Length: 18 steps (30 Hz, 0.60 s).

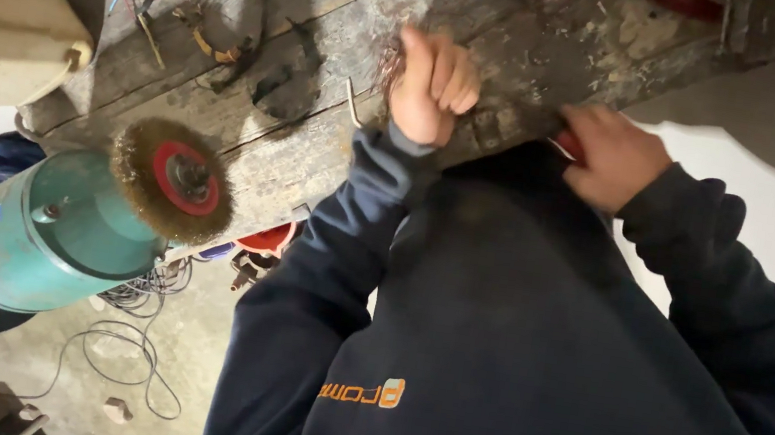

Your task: The person holds an electric motor armature on a workbench and uses pliers to pull and cut the old copper windings out of its slots, occasionally repositioning the armature and reaching for other tools. The bench grinder with a wire brush wheel sits beside the work area.

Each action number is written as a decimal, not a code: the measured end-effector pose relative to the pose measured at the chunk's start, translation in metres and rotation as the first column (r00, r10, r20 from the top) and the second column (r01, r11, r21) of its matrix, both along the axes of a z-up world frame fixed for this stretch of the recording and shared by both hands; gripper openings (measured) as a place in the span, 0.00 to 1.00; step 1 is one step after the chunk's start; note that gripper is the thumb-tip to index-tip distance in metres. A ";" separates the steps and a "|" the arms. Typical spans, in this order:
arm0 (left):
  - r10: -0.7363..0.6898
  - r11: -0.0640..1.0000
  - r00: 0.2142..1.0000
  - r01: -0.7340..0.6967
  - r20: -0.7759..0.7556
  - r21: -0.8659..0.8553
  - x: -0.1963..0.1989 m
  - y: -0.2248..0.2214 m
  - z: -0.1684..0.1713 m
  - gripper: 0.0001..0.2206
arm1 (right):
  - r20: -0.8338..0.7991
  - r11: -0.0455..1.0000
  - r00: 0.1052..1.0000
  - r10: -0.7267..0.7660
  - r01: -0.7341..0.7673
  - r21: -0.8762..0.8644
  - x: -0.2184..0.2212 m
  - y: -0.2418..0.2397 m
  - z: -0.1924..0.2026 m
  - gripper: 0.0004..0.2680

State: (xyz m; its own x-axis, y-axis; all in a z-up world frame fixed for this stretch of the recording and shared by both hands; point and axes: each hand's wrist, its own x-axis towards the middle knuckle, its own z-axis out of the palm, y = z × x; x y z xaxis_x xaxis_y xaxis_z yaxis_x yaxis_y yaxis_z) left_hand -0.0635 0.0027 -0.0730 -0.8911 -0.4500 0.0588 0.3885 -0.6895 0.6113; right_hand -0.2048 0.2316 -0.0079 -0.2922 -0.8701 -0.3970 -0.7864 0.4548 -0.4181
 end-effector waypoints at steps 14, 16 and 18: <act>-0.014 0.400 0.994 -0.091 -0.106 -0.912 0.045 0.030 0.048 0.26 | 0.171 0.790 0.969 0.180 -0.039 -0.611 0.019 -0.151 -0.002 0.16; 0.068 0.417 0.995 0.040 0.075 -0.908 0.055 0.038 0.042 0.26 | 0.112 0.749 0.927 0.357 -0.213 -0.627 0.036 -0.188 -0.015 0.22; 0.137 0.437 0.990 -0.022 0.043 -0.899 0.056 0.046 0.043 0.24 | 0.066 0.800 0.945 0.320 -0.232 -0.553 0.046 -0.197 -0.007 0.20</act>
